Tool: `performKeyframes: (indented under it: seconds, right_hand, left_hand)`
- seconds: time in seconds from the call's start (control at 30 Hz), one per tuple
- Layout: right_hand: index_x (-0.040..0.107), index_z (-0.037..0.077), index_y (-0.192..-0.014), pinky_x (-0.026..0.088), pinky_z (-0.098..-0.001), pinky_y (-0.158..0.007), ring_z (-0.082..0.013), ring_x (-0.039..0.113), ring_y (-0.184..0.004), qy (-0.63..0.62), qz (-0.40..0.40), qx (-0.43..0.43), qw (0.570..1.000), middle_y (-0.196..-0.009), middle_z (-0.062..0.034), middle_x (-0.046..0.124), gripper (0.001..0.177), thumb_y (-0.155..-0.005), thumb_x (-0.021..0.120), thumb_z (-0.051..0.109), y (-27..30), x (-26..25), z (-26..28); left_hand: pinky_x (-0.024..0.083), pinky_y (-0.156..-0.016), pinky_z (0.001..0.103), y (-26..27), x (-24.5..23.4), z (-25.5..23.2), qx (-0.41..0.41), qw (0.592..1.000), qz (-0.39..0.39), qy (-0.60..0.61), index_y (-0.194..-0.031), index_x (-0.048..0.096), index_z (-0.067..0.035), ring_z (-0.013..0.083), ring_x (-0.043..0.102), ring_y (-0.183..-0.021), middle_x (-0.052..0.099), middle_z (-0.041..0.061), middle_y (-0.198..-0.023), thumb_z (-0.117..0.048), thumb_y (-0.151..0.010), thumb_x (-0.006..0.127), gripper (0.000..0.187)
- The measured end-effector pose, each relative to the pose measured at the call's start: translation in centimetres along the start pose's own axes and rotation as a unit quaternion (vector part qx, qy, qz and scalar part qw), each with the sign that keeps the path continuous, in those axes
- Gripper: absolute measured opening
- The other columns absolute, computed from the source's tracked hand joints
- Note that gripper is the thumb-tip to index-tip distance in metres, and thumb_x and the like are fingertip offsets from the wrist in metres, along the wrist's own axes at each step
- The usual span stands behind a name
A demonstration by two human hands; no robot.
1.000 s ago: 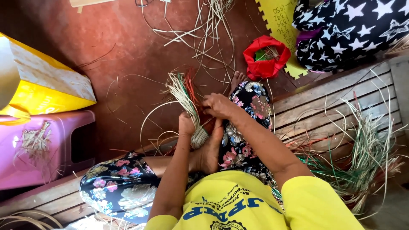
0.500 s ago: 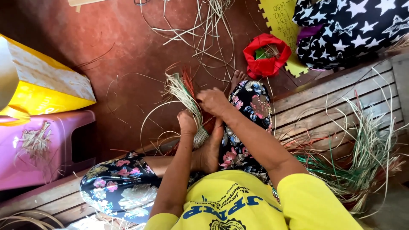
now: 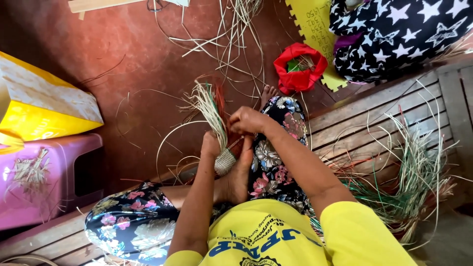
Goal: Weaving a basket using dried plant fibers by interlacing strands.
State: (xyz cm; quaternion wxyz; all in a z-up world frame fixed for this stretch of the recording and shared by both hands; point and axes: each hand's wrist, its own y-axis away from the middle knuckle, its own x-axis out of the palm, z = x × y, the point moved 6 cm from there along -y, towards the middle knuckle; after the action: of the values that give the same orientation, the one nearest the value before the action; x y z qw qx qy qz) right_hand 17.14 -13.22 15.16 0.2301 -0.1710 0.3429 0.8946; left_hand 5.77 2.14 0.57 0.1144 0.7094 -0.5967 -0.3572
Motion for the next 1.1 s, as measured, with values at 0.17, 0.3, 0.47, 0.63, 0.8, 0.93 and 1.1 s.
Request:
performKeyframes:
  seconds: [0.17, 0.3, 0.47, 0.63, 0.8, 0.93, 1.1]
  right_hand:
    - [0.08, 0.023, -0.1, 0.058, -0.0333, -0.074, -0.0186, 0.075, -0.082, -0.177, -0.167, 0.019, 0.97, -0.084, -0.0045, 0.077, 0.016, -0.085, 0.075, 0.028, -3.1, 0.9, -0.6]
    - [0.078, 0.018, -0.094, 0.056, -0.0387, -0.087, -0.0264, 0.074, -0.092, -0.103, -0.188, -0.106, 0.971, -0.091, -0.0074, 0.078, 0.016, -0.089, 0.065, 0.025, -1.1, -0.3, 8.3]
    - [0.056, 0.006, -0.137, 0.058, -0.0473, -0.087, -0.0386, 0.07, -0.1, -0.044, -0.291, -0.299, 0.908, -0.107, -0.02, 0.067, 0.064, -0.087, 0.08, 0.039, 2.0, 1.0, 12.4]
    - [0.027, 0.009, -0.158, 0.034, -0.0572, -0.113, -0.0454, 0.051, -0.133, 0.025, -0.138, -0.034, 0.99, -0.142, -0.0278, 0.054, 0.123, -0.067, 0.069, 0.08, 3.4, 4.2, 11.3]
    - [0.04, 0.015, -0.155, 0.048, -0.0488, -0.107, -0.042, 0.062, -0.125, -0.142, -0.219, -0.048, 0.964, -0.132, -0.0245, 0.067, 0.099, -0.072, 0.09, 0.034, 3.8, 4.7, 7.6]
    - [0.055, 0.019, -0.145, 0.054, -0.0453, -0.094, -0.0355, 0.07, -0.108, -0.086, -0.143, -0.081, 0.983, -0.108, -0.0157, 0.074, 0.079, -0.072, 0.084, 0.023, 5.4, 4.5, 5.6]
    - [0.075, 0.011, -0.103, 0.054, -0.0372, -0.078, -0.019, 0.067, -0.081, -0.176, -0.092, -0.101, 0.975, -0.079, -0.007, 0.073, 0.031, -0.074, 0.081, 0.014, 3.9, 4.4, 5.3]
  left_hand:
    - [0.057, -0.079, 0.053, 1.7, -0.1, -1.8, 0.193, 0.965, -0.116, -0.132, -0.083, 0.064, 0.004, 0.0509, 0.069, -0.084, 0.065, 0.03, -0.075, -0.017, -0.08, 0.075, 0.024]
    - [0.059, -0.069, 0.053, 2.0, -1.5, -1.6, 0.092, 0.976, -0.16, -0.118, -0.068, 0.064, -0.001, 0.0437, 0.073, -0.077, 0.069, 0.019, -0.066, -0.025, -0.074, 0.08, 0.03]
    - [0.05, -0.082, 0.048, 0.2, -4.3, -2.1, 0.188, 0.956, -0.198, -0.104, -0.077, 0.066, -0.005, 0.0359, 0.069, -0.086, 0.067, 0.015, -0.075, -0.029, -0.08, 0.074, 0.025]
    - [0.041, -0.094, 0.043, 0.2, -5.8, -1.7, 0.254, 0.93, -0.249, -0.091, -0.085, 0.068, -0.01, 0.0288, 0.065, -0.095, 0.066, 0.011, -0.083, -0.032, -0.086, 0.068, 0.023]
    - [0.032, -0.106, 0.038, 1.6, -7.8, -3.0, 0.31, 0.9, -0.296, -0.08, -0.092, 0.07, -0.014, 0.0219, 0.061, -0.104, 0.065, 0.007, -0.091, -0.036, -0.091, 0.062, 0.023]
    - [0.029, -0.1, 0.051, 1.7, -8.7, -5.1, 0.334, 0.828, -0.375, -0.25, -0.075, 0.07, -0.027, 0.0214, 0.053, -0.108, 0.069, -0.006, -0.095, -0.044, -0.074, 0.072, 0.017]
    - [0.02, -0.11, 0.052, 0.4, -8.0, -7.2, 0.266, 0.843, -0.397, -0.248, -0.081, 0.075, -0.024, 0.0138, 0.058, -0.12, 0.073, -0.003, -0.083, -0.041, -0.071, 0.073, 0.02]
